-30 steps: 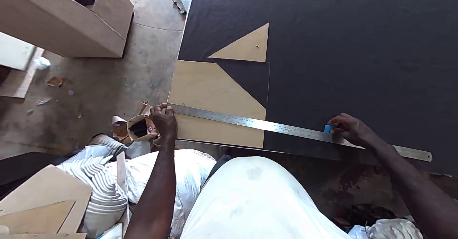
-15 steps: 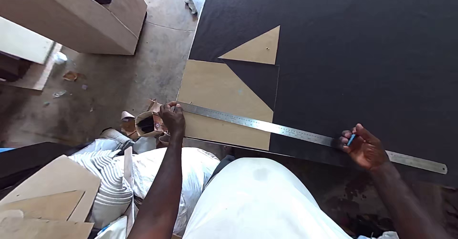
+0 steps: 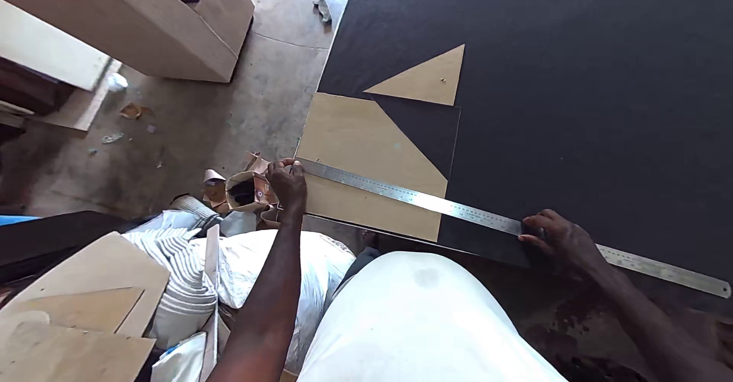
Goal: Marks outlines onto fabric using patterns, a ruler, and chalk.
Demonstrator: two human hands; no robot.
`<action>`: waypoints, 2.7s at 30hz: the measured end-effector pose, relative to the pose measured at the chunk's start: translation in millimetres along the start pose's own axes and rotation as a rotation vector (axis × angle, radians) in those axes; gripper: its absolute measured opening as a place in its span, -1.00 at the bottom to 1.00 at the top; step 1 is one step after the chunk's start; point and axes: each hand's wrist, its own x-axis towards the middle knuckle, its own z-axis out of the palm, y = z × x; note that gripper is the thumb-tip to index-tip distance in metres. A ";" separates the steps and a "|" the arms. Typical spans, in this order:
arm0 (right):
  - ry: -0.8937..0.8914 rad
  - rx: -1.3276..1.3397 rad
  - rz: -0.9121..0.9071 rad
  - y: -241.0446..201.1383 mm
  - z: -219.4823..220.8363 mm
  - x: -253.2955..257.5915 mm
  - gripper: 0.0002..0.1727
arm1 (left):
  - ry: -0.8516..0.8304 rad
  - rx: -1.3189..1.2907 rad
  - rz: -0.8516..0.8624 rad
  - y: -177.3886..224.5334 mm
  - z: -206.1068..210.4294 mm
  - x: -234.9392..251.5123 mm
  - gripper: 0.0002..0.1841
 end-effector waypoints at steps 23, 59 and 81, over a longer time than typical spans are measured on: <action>0.029 -0.003 -0.237 53.3 -6.7 26.1 -0.42 | 0.011 -0.004 -0.028 1.4 11.2 3.0 -0.73; 0.009 -0.132 0.077 3.9 -4.4 35.5 -0.63 | -0.015 -0.011 -0.006 2.7 1.3 -0.3 -0.69; 0.099 -0.104 -0.045 41.0 16.9 24.4 -0.58 | 0.018 -0.025 -0.053 7.2 3.0 -2.2 -0.72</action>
